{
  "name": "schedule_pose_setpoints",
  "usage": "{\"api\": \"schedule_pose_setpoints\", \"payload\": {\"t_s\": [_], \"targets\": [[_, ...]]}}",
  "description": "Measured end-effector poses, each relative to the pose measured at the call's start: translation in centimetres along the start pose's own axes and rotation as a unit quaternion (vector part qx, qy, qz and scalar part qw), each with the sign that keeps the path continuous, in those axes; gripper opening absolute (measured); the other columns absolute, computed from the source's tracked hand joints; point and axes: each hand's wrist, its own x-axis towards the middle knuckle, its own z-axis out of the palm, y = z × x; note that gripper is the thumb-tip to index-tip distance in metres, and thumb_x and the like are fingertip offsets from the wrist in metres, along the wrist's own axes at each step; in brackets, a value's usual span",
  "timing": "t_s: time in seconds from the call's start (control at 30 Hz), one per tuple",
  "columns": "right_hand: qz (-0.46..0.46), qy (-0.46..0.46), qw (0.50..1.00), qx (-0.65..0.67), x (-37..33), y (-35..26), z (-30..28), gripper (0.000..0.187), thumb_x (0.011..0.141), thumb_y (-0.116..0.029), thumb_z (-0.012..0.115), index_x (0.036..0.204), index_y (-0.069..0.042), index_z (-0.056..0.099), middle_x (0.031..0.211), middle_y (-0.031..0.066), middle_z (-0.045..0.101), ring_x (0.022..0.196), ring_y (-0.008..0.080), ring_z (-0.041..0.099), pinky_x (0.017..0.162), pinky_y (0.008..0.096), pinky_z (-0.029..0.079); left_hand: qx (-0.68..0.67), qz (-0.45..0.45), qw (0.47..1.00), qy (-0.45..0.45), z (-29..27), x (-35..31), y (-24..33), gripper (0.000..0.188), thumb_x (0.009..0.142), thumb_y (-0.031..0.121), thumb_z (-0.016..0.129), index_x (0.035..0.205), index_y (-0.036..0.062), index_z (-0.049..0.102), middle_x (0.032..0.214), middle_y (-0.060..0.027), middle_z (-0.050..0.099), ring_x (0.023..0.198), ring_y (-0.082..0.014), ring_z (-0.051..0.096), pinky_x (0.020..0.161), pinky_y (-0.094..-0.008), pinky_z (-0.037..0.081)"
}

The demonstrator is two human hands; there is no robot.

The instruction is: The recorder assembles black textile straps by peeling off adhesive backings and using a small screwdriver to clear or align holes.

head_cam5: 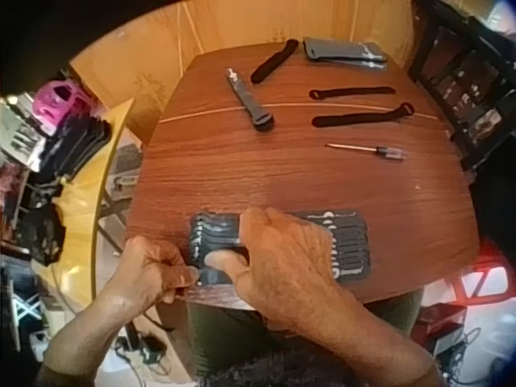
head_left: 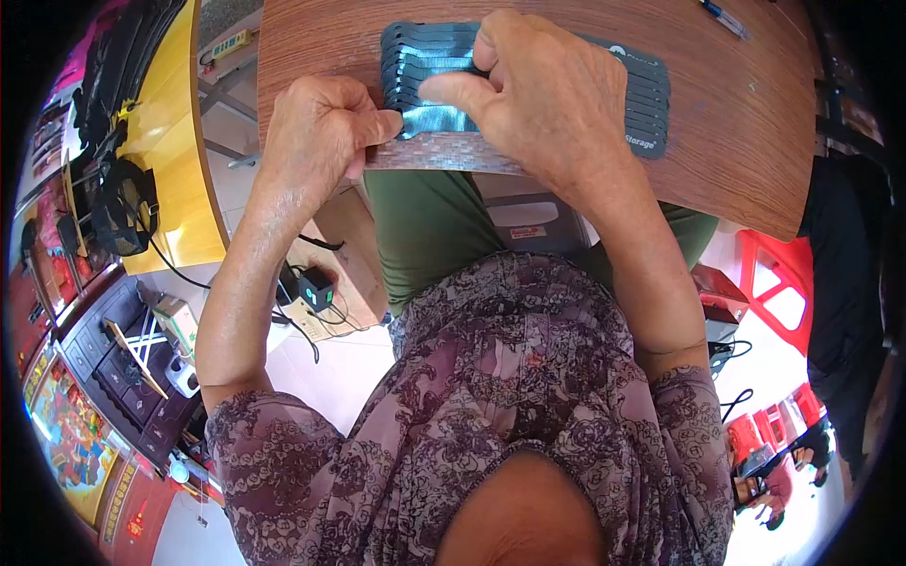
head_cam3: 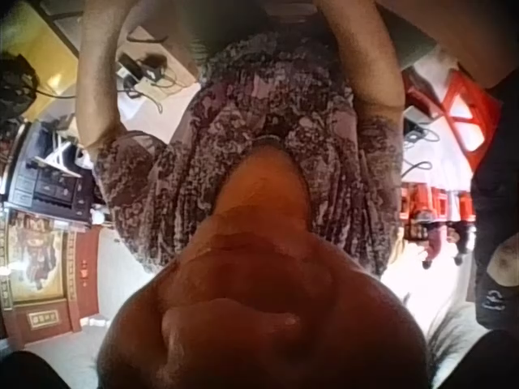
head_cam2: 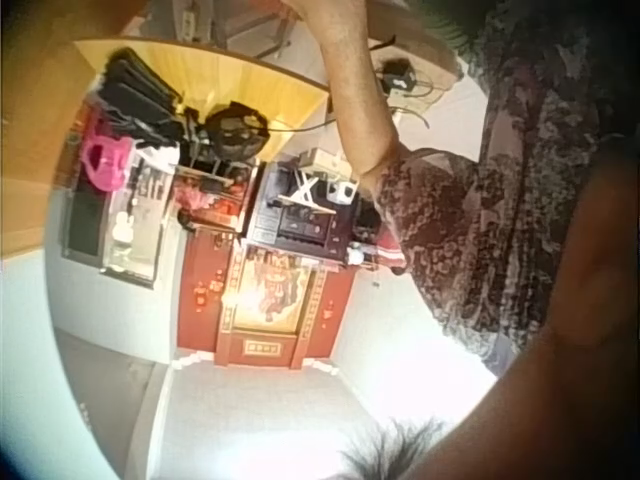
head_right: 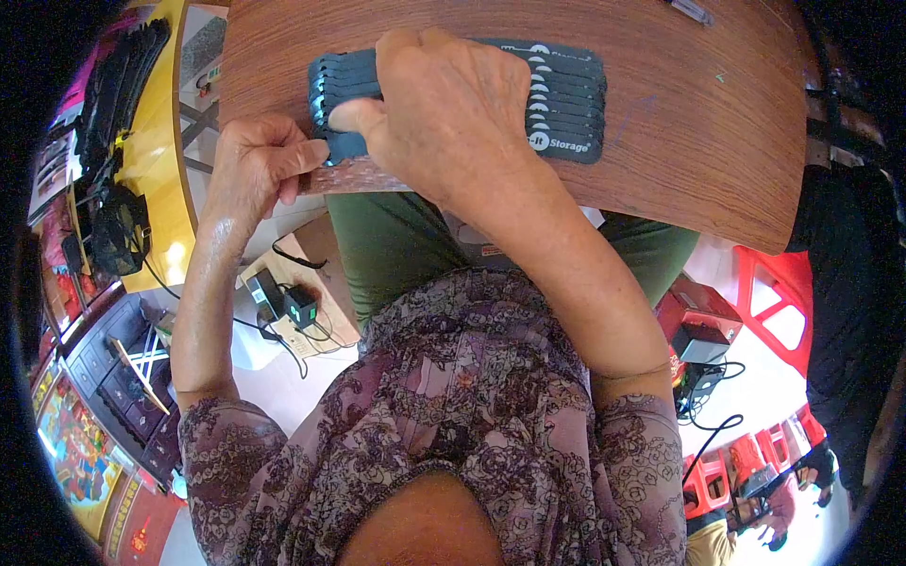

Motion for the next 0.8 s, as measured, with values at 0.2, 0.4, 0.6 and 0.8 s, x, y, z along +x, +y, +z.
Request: {"api": "schedule_pose_setpoints", "payload": {"t_s": [0.2, 0.4, 0.6, 0.8], "targets": [[-0.033, 0.011, 0.997, -0.075, -0.2, -0.2, 0.7, 0.047, 0.059, -0.038, 0.079, 0.076, -0.004, 0.053, 0.07, 0.0113, 0.058, 0.065, 0.0323, 0.061, 0.055, 0.0416, 0.045, 0.005, 0.035, 0.999, 0.002, -0.1, 0.1, -0.2, 0.026, 0.078, 0.02, 0.067, 0.061, 0.0013, 0.062, 0.043, -0.0051, 0.051, 0.041, -0.011, 0.047, 0.046, -0.0289, 0.038], [-0.026, 0.008, 0.998, -0.065, -0.5, -0.5, 0.9, 0.046, 0.061, -0.036, 0.078, 0.079, -0.003, 0.052, 0.076, 0.0136, 0.059, 0.072, 0.0332, 0.061, 0.056, 0.0429, 0.046, -0.061, 0.049, 0.996, 0.037, 0.9, -0.6, -1.1, 0.038, 0.077, 0.037, 0.072, 0.062, 0.004, 0.061, 0.046, -0.0036, 0.053, 0.046, -0.0122, 0.051, 0.047, -0.0321, 0.039], [-0.02, 0.023, 0.996, -0.085, -0.5, 0.0, 1.0, 0.036, 0.068, -0.028, 0.075, 0.079, -0.003, 0.052, 0.077, 0.0143, 0.059, 0.076, 0.0345, 0.06, 0.058, 0.0438, 0.046, 0.083, 0.051, 0.994, 0.052, 0.8, 0.5, -0.2, 0.039, 0.075, 0.04, 0.073, 0.06, 0.0052, 0.061, 0.047, -0.0041, 0.056, 0.047, -0.0174, 0.055, 0.047, -0.0353, 0.04], [0.053, -0.038, 0.975, 0.213, -2.2, 2.7, -4.9, 0.017, 0.077, -0.018, 0.067, 0.08, -0.002, 0.062, 0.08, 0.0156, 0.064, 0.078, 0.0322, 0.063, 0.066, 0.0408, 0.049, -0.09, 0.02, 0.996, 0.0, -0.3, 0.5, -1.3, 0.037, 0.083, 0.036, 0.066, 0.069, 0.0018, 0.064, 0.051, -0.0045, 0.056, 0.045, -0.0136, 0.053, 0.046, -0.0314, 0.042]]}}
